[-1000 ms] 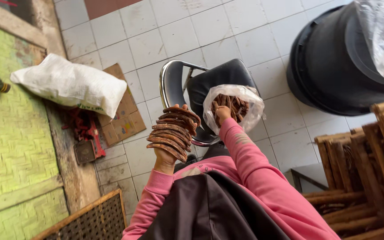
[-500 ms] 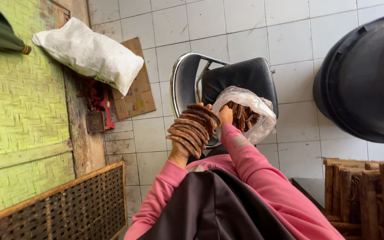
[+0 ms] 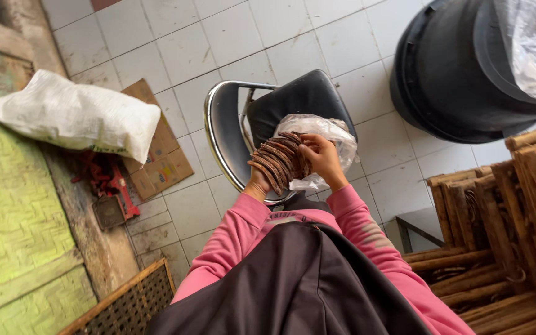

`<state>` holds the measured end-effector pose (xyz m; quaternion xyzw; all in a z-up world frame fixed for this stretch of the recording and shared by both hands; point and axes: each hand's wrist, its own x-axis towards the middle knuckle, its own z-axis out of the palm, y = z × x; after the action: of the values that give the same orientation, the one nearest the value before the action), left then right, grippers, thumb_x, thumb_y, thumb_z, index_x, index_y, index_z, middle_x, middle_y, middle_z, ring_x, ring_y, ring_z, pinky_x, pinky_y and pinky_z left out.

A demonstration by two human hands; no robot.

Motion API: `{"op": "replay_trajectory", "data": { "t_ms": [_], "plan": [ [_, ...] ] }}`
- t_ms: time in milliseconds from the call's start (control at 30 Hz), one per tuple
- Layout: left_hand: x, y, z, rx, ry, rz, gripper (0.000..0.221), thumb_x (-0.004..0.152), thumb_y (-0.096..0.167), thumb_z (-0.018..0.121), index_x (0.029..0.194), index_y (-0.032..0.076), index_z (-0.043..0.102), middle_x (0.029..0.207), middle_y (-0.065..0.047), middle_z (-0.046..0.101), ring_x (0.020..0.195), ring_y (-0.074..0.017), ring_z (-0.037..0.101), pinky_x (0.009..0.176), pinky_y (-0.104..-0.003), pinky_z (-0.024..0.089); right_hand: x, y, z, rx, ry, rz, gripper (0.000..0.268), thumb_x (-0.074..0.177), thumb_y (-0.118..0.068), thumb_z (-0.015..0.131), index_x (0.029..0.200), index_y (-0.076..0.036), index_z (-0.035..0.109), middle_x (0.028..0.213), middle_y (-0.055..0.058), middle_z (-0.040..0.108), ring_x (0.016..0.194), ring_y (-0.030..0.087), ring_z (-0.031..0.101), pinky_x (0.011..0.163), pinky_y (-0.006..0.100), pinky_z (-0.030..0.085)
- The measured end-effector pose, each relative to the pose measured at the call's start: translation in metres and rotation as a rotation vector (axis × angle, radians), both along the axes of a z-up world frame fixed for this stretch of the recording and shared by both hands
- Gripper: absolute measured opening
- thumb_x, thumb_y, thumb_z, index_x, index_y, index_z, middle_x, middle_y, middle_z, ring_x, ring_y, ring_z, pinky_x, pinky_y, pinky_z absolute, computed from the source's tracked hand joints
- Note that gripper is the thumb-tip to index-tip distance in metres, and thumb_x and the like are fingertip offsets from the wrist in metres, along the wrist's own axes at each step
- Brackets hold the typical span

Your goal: The person collects pieces of dried food from a wooden tray and puts them into a clear plastic bag.

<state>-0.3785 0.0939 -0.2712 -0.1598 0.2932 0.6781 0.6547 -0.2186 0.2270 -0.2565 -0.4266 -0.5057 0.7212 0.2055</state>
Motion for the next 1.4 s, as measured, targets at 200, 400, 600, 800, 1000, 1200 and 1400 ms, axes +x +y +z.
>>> {"op": "replay_trajectory", "data": {
  "t_ms": [200,400,600,800,1000,1200,1400],
  "plan": [
    [-0.023,0.001,0.03,0.25,-0.171,-0.032,0.066,0.112,0.044,0.035,0.157,-0.004,0.043,0.156,-0.026,0.051,0.14,-0.0374,0.054,0.121,-0.052,0.044,0.034,0.0,-0.016,-0.098,-0.153,-0.115,0.025,0.096,-0.007,0.071,0.12,0.001,0.07,0.101,0.009,0.072,0.088,0.013,0.066,0.075,0.026,0.055],
    [-0.053,-0.006,0.088,0.321,-0.249,0.144,0.068,0.108,0.046,0.039,0.157,-0.001,0.038,0.161,-0.024,0.04,0.146,-0.0384,0.045,0.119,-0.063,0.036,0.01,-0.016,-0.102,-0.662,-0.09,-0.255,0.031,0.096,-0.001,0.063,0.126,-0.002,0.062,0.103,0.01,0.069,0.087,0.019,0.068,0.072,0.031,0.057],
    [-0.051,-0.017,0.115,0.357,-0.198,0.156,0.07,0.108,0.049,0.039,0.158,0.0,0.036,0.163,-0.023,0.038,0.148,-0.0365,0.043,0.12,-0.063,0.036,-0.062,-0.046,-0.149,-0.148,-0.393,-0.211,0.031,0.089,0.0,0.065,0.118,-0.008,0.065,0.095,0.014,0.073,0.082,0.024,0.069,0.073,0.037,0.055],
    [-0.049,-0.024,0.131,0.303,-0.136,0.145,0.071,0.11,0.048,0.039,0.161,-0.002,0.034,0.164,-0.024,0.037,0.149,-0.0364,0.042,0.121,-0.063,0.036,-0.073,-0.06,-0.148,0.228,-0.688,0.069,0.03,0.081,-0.012,0.078,0.11,-0.009,0.069,0.102,0.015,0.076,0.098,0.034,0.072,0.085,0.043,0.055],
    [-0.041,-0.018,0.12,0.344,-0.234,0.117,0.074,0.107,0.049,0.041,0.161,-0.001,0.03,0.165,-0.022,0.035,0.149,-0.0359,0.041,0.123,-0.062,0.034,-0.076,-0.057,-0.153,0.22,-0.744,0.078,0.035,0.083,-0.022,0.082,0.108,-0.004,0.065,0.102,0.019,0.073,0.095,0.037,0.069,0.082,0.045,0.054],
    [-0.033,-0.013,0.08,0.348,-0.298,0.044,0.077,0.106,0.048,0.043,0.159,-0.006,0.031,0.162,-0.028,0.037,0.148,-0.0389,0.041,0.122,-0.057,0.036,-0.043,-0.034,-0.088,-0.177,-0.179,-0.165,0.023,0.1,-0.022,0.065,0.112,-0.002,0.066,0.097,0.007,0.069,0.084,0.019,0.064,0.075,0.034,0.053],
    [-0.007,-0.004,0.032,0.164,-0.286,-0.12,0.061,0.118,0.046,0.036,0.154,-0.003,0.044,0.142,-0.021,0.06,0.129,-0.0345,0.059,0.114,-0.053,0.049,0.008,-0.037,0.012,0.375,-0.175,0.099,0.025,0.097,-0.014,0.07,0.119,-0.001,0.071,0.113,0.01,0.061,0.101,0.02,0.062,0.087,0.033,0.053]
  ]
}}
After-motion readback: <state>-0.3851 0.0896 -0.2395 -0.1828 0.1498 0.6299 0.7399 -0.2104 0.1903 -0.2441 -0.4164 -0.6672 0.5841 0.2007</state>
